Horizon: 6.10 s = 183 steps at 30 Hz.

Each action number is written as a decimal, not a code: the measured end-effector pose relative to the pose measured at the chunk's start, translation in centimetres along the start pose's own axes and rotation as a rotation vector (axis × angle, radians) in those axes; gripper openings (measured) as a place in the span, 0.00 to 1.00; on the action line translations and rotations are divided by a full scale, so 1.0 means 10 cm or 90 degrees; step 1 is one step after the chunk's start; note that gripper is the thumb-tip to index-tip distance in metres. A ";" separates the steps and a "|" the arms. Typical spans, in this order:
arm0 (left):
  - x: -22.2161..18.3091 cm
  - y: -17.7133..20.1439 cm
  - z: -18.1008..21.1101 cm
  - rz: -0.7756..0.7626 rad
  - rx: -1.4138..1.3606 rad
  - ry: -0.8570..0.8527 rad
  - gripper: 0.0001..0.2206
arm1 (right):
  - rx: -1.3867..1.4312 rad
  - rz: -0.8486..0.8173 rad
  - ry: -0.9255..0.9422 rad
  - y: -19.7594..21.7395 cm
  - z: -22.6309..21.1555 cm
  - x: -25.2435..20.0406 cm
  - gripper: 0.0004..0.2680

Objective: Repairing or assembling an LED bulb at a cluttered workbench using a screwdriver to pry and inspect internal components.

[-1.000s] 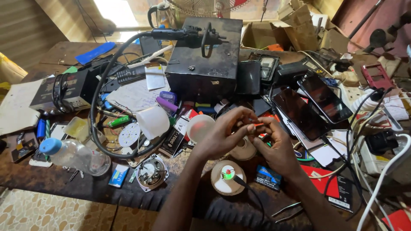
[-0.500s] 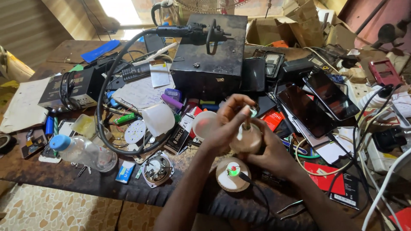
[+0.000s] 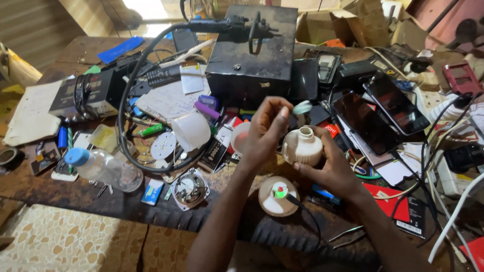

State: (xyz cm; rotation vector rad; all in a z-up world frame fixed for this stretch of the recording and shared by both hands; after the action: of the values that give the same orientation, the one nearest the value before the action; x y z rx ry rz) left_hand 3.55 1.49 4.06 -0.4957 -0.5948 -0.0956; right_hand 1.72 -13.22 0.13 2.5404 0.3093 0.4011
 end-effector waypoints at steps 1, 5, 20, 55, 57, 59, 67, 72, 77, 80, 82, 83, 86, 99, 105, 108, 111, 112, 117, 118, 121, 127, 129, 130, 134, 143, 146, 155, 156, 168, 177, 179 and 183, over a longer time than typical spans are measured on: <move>-0.01 0.01 0.04 0.005 0.001 0.002 0.07 | 0.001 -0.005 -0.002 -0.01 -0.03 -0.02 0.29; -0.01 0.03 0.16 0.037 0.164 -0.047 0.05 | -0.079 -0.021 0.041 -0.06 -0.11 -0.03 0.29; 0.00 0.18 0.38 0.129 0.251 -0.146 0.05 | 0.131 0.037 0.016 -0.01 0.13 -0.03 0.28; -1.03 0.80 1.20 0.155 0.738 -0.200 0.09 | -0.121 0.072 0.054 0.04 -0.15 -0.17 0.23; -0.88 0.95 1.33 0.193 0.845 -0.063 0.18 | -0.199 0.065 0.104 0.03 -0.12 -0.14 0.24; -0.78 1.08 1.24 0.180 0.881 0.031 0.16 | -0.186 0.054 0.062 0.02 -0.23 -0.16 0.24; -0.68 1.43 1.35 0.251 0.663 0.005 0.04 | -0.174 0.061 0.134 0.08 -0.17 -0.16 0.22; -0.71 1.12 1.85 0.243 0.563 -0.094 0.09 | -0.175 0.043 0.063 -0.01 -0.24 -0.18 0.24; -0.70 1.26 1.67 0.213 0.581 -0.052 0.08 | -0.183 0.019 0.012 -0.02 -0.32 -0.19 0.24; -0.73 1.31 1.41 0.197 0.581 0.026 0.08 | -0.192 0.020 0.031 -0.02 -0.27 -0.19 0.24; -0.75 1.29 1.30 0.187 0.585 0.061 0.08 | -0.195 0.026 0.054 -0.02 -0.25 -0.18 0.24; -0.76 1.25 1.28 0.159 0.581 0.049 0.09 | -0.202 0.032 0.061 -0.03 -0.24 -0.17 0.24; -0.81 1.14 1.17 0.150 0.540 0.088 0.07 | -0.186 0.041 0.052 -0.02 -0.30 -0.21 0.24; -0.87 1.03 1.21 0.061 0.681 -0.061 0.07 | -0.006 0.045 -0.054 -0.01 -0.22 -0.16 0.22; -0.93 0.99 1.21 0.120 0.736 -0.115 0.08 | 0.211 0.058 -0.133 0.07 -0.14 -0.12 0.19; -0.98 0.84 1.28 0.145 0.756 -0.138 0.07 | 0.216 0.066 -0.128 0.10 -0.01 -0.10 0.18; -1.05 0.73 1.23 0.145 0.792 -0.162 0.08 | 0.236 0.054 -0.147 0.10 0.09 -0.07 0.18; -1.06 0.69 1.22 0.143 0.790 -0.162 0.08 | 0.234 0.057 -0.149 0.11 0.03 -0.07 0.18; -1.09 0.55 1.03 0.074 0.819 -0.084 0.11 | 0.369 0.048 -0.139 0.12 0.12 -0.05 0.23; -1.09 0.55 1.00 0.074 0.817 -0.087 0.11 | 0.366 0.050 -0.136 0.14 0.13 -0.04 0.23; -1.10 0.56 0.89 0.037 0.844 -0.079 0.11 | 0.387 0.028 -0.097 0.16 0.14 -0.03 0.24; -1.17 0.53 0.82 0.056 0.848 -0.197 0.13 | 0.593 0.092 -0.165 0.16 0.29 0.00 0.20; -1.20 0.43 0.90 0.085 0.853 -0.267 0.12 | 0.628 0.070 -0.166 0.16 0.23 0.01 0.22; -1.22 0.42 0.89 0.082 0.851 -0.266 0.12 | 0.629 0.073 -0.168 0.16 0.21 -0.01 0.22; -1.31 0.38 0.88 0.112 0.797 -0.302 0.10 | 0.676 0.039 -0.185 0.17 0.18 -0.02 0.22; -0.90 0.03 0.87 0.044 0.313 0.011 0.07 | 0.642 0.045 -0.229 0.18 0.13 -0.07 0.27; -0.78 -0.03 0.88 0.000 0.344 -0.032 0.07 | 0.615 0.015 -0.173 0.17 0.07 -0.06 0.26; -0.96 0.38 0.95 0.124 0.273 0.006 0.05 | 0.499 -0.032 -0.112 0.04 0.06 0.03 0.26; -1.00 0.35 1.03 0.105 0.258 0.007 0.05 | 0.442 -0.001 -0.117 0.06 0.02 -0.05 0.25; -0.97 0.96 1.44 0.219 0.517 -0.001 0.05 | 0.201 0.055 -0.135 0.06 -0.33 -0.10 0.22; -0.84 1.29 1.46 0.153 0.712 0.043 0.08 | -0.074 0.053 -0.026 0.03 -0.06 -0.03 0.24; -0.82 1.35 1.44 0.183 0.712 0.099 0.10 | -0.099 0.051 -0.038 0.05 -0.08 -0.03 0.24; -0.81 1.40 1.43 0.259 0.673 0.215 0.09 | -0.117 0.043 -0.059 0.06 -0.13 -0.05 0.24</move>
State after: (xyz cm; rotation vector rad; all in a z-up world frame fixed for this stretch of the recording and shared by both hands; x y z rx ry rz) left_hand -7.33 20.11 3.92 0.4323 -0.1438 0.4991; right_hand 0.86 -13.22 1.40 2.3852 0.1447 0.3206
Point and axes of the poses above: each hand's wrist, its own x-axis towards the middle knuckle, its own y-axis out of the back of the hand, z = x × y, the point moved 4 cm from there along x, towards the middle knuckle, and after that the axes turned 10 degrees about -x, right-handed, at the moved point
